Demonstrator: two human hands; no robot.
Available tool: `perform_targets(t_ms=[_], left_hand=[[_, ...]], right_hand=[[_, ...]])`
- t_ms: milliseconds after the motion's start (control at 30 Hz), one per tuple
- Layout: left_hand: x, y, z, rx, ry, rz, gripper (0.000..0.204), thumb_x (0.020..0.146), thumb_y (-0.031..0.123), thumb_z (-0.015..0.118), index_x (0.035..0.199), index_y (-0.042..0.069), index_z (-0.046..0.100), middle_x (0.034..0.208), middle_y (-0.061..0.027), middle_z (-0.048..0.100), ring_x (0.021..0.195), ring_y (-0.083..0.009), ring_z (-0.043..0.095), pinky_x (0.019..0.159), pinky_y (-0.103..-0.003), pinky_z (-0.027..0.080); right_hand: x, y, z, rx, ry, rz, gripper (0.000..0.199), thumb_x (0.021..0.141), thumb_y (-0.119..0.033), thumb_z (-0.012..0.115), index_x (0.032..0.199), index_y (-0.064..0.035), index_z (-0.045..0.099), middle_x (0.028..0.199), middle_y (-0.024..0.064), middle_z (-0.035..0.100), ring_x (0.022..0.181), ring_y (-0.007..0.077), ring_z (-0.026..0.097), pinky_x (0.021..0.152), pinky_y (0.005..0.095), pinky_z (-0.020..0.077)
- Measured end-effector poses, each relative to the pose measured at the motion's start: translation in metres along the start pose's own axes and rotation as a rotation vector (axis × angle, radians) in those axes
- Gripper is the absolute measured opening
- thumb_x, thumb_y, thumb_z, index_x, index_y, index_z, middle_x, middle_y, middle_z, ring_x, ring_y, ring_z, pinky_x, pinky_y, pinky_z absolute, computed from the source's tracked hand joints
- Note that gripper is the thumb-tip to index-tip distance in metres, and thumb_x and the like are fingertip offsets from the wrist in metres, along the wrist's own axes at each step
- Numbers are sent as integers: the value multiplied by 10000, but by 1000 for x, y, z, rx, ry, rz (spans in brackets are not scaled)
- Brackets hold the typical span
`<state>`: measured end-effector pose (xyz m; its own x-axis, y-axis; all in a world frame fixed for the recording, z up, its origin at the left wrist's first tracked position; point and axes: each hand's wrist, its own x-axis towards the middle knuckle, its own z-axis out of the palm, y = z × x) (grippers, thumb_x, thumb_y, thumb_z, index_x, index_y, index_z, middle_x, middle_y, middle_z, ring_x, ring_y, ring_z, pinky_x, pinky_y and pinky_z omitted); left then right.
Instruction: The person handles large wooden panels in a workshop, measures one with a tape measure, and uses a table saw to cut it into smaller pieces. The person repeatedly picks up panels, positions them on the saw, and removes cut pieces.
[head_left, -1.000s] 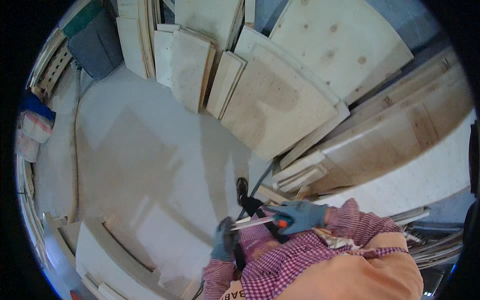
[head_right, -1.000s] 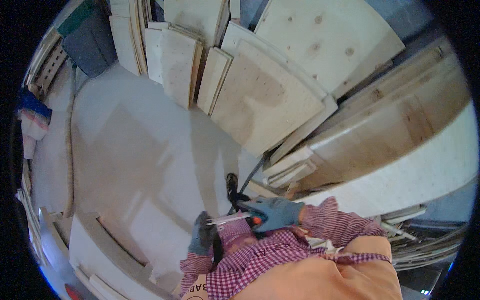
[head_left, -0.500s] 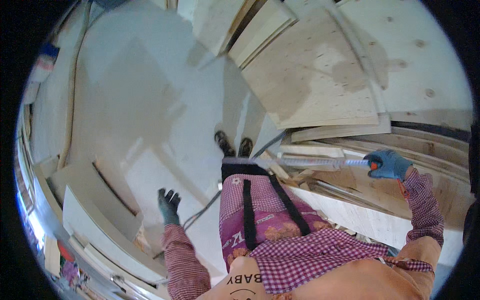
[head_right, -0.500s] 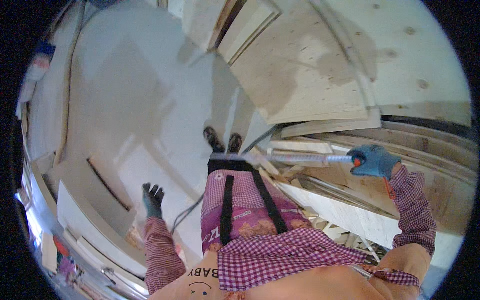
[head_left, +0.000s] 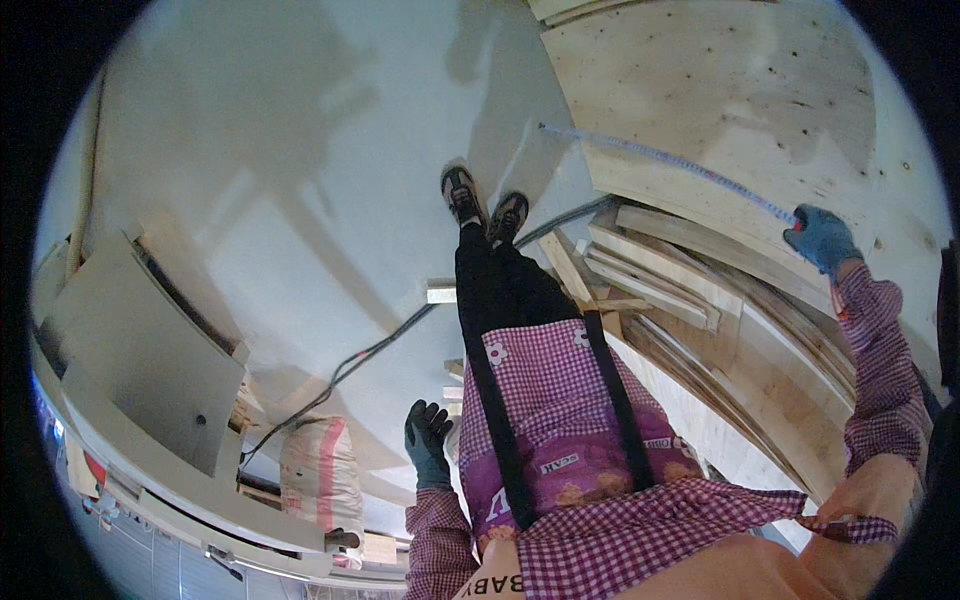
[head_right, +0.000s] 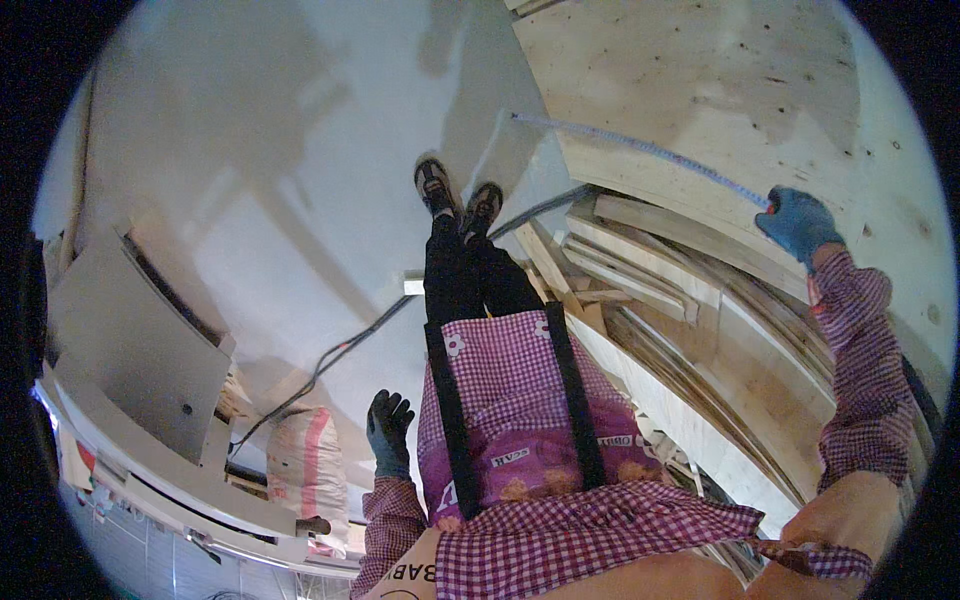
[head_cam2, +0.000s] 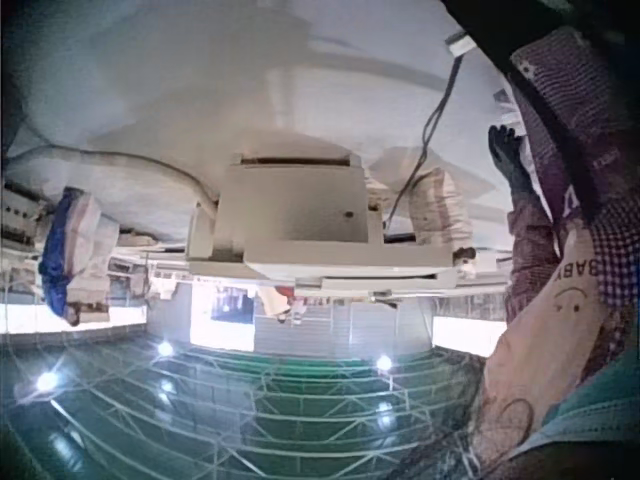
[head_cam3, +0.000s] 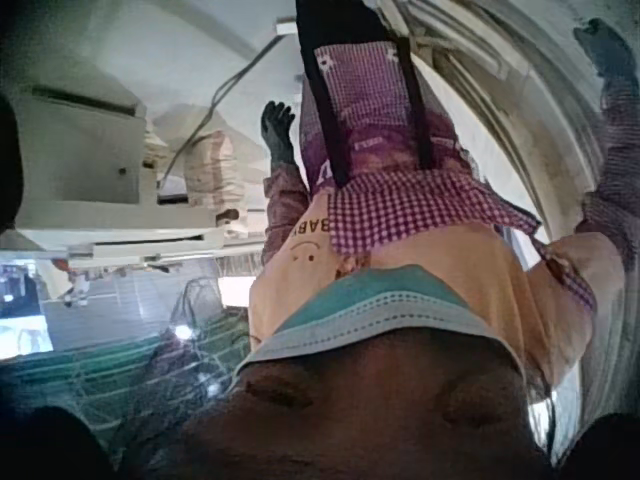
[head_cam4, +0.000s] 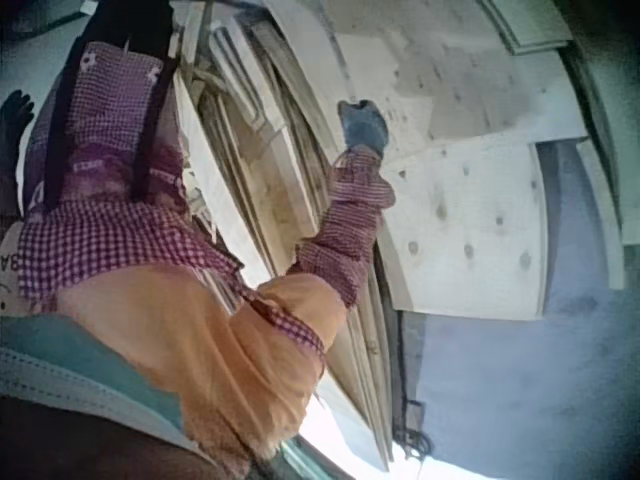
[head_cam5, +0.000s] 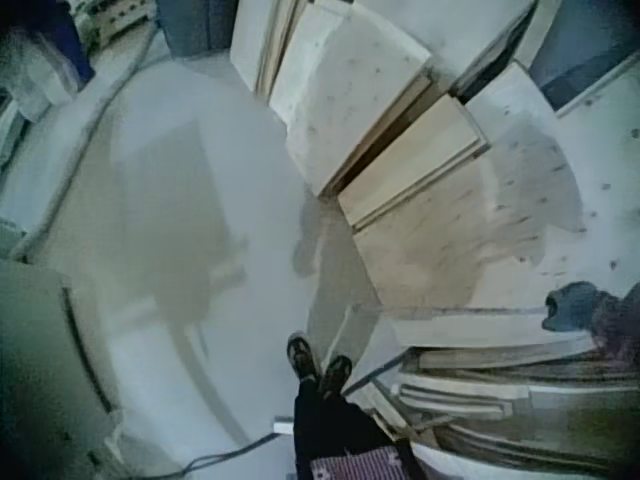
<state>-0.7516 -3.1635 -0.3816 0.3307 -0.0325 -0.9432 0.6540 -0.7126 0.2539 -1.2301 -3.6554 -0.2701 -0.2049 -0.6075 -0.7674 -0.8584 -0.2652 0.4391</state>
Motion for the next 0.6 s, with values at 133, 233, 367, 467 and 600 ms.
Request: perform_targets(t_ms=[133,233,367,467,600], left_hand=[[6,4,4,-41,-60,-13,526,932,428,517,1319,79,453,1238,-164,553,1023,-298,600,827,-413,507],[10,18,25,-48,-105,-14,524,935,429,510,1320,78,455,1229,-165,558,1026,-292,602,834,-409,509],[6,39,49,7,-135,-18,481,946,391,505,1307,75,474,1203,-157,580,990,-269,622,809,-383,522],[8,39,43,43,-179,6,481,943,376,502,1310,67,475,1209,-171,581,1045,-298,600,853,-420,507],[59,4,-9,-158,-336,-58,450,936,350,462,1325,124,480,1164,-129,600,1011,-299,596,836,-441,490]], right_hand=[[13,15,-32,-103,2,48,390,740,-377,618,958,-54,593,939,198,634,891,358,614,784,432,479],[19,9,-53,-150,-11,71,398,736,-377,625,963,-52,593,950,201,631,900,355,612,782,432,479],[14,5,-64,-141,12,55,435,736,-387,640,1017,-57,609,974,188,635,917,346,613,805,427,479],[6,29,-53,-45,88,-7,445,739,-379,635,1054,-65,617,990,172,641,930,339,615,825,422,478],[-10,46,-92,-138,59,68,508,761,-399,608,1194,-134,602,1028,145,642,981,304,612,893,407,472]])
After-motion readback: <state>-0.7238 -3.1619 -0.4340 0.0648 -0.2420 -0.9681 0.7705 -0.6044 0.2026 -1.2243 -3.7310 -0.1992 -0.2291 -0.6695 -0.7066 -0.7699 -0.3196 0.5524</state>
